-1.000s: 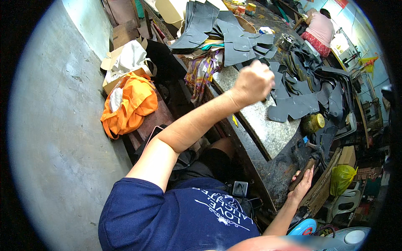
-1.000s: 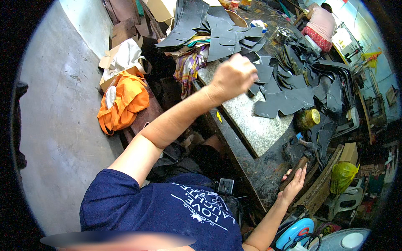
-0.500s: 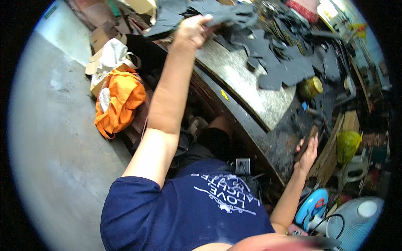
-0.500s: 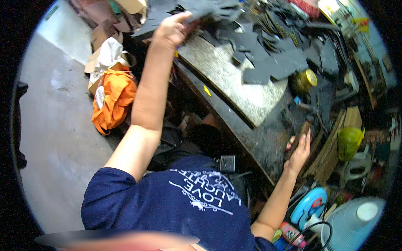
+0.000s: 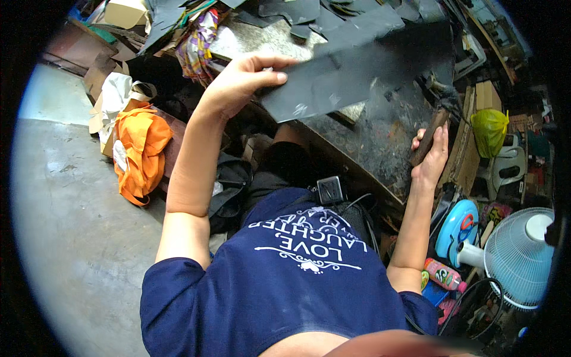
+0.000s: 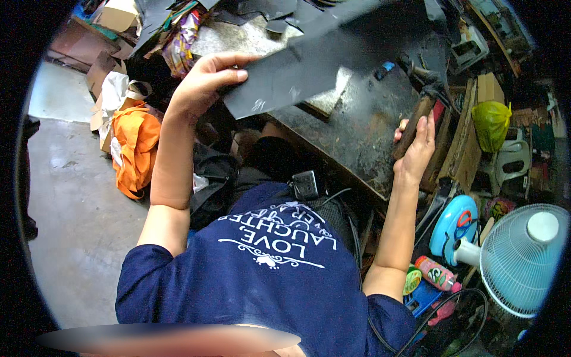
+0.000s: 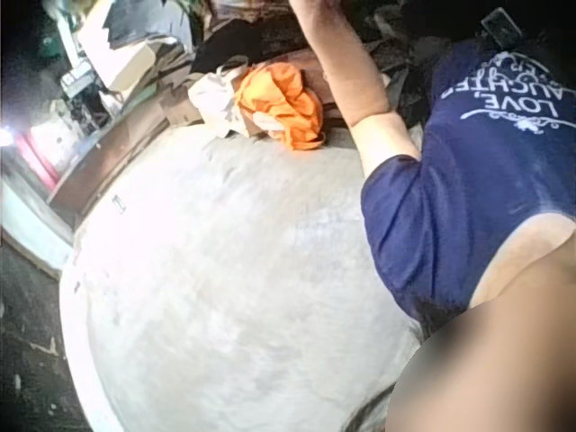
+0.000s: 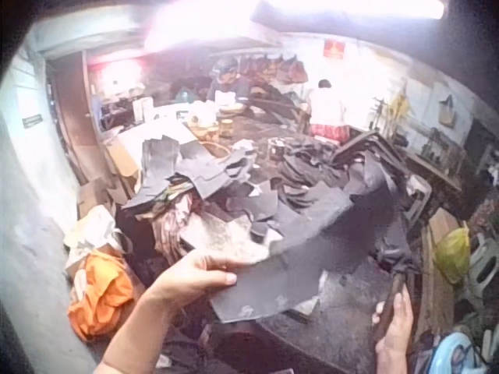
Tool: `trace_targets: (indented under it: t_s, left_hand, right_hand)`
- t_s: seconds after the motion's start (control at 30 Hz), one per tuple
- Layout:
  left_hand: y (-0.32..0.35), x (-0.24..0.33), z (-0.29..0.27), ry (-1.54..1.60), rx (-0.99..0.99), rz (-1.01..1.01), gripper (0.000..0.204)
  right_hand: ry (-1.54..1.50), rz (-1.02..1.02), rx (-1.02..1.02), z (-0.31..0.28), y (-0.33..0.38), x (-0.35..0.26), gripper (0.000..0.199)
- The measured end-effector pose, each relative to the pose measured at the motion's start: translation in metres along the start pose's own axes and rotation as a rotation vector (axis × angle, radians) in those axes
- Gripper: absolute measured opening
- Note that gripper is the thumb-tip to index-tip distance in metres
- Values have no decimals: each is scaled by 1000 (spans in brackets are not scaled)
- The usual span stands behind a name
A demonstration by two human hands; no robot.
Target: The person repeatedly picks up dark, irregularly shaped leather pieces from a cluttered workbench, aligns them on a wooden block, and strikes them with a small hammer to shape or flatten them. The person handles the pieces one at a time, placing finished pieces aside.
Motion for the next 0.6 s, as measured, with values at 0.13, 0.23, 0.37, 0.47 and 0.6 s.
trace_targets:
  t_s: [0.13, 0.23, 0.37, 0.47, 0.6]
  left_hand:
    - [16, -23, -15, -172, 47, -150, 38]
    - [23, -25, -22, -9, 128, -87, 34]
    - [8, -31, -14, -313, 118, 97, 34]
    - [-10, -46, -5, -477, 178, 100, 33]
    - [-26, -52, 4, -530, 186, 145, 32]
  right_hand:
    - [79, -81, -33, -2, -3, -15, 34]
    - [281, -135, -128, 5, -2, -29, 34]
    - [458, -331, -207, 30, 8, -58, 40]
    - [450, -525, -231, 58, 18, -77, 43]
    - [908, -880, -207, 100, 31, -73, 43]
Point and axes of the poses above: each hand's wrist, its own y-axis away from the middle knuckle, its own z-axis out of the palm, x = y × z, the point moved 3 cm from there along -y, towards the middle knuckle, and after that the axes turned 13 degrees about y, right-handed, at the moved point
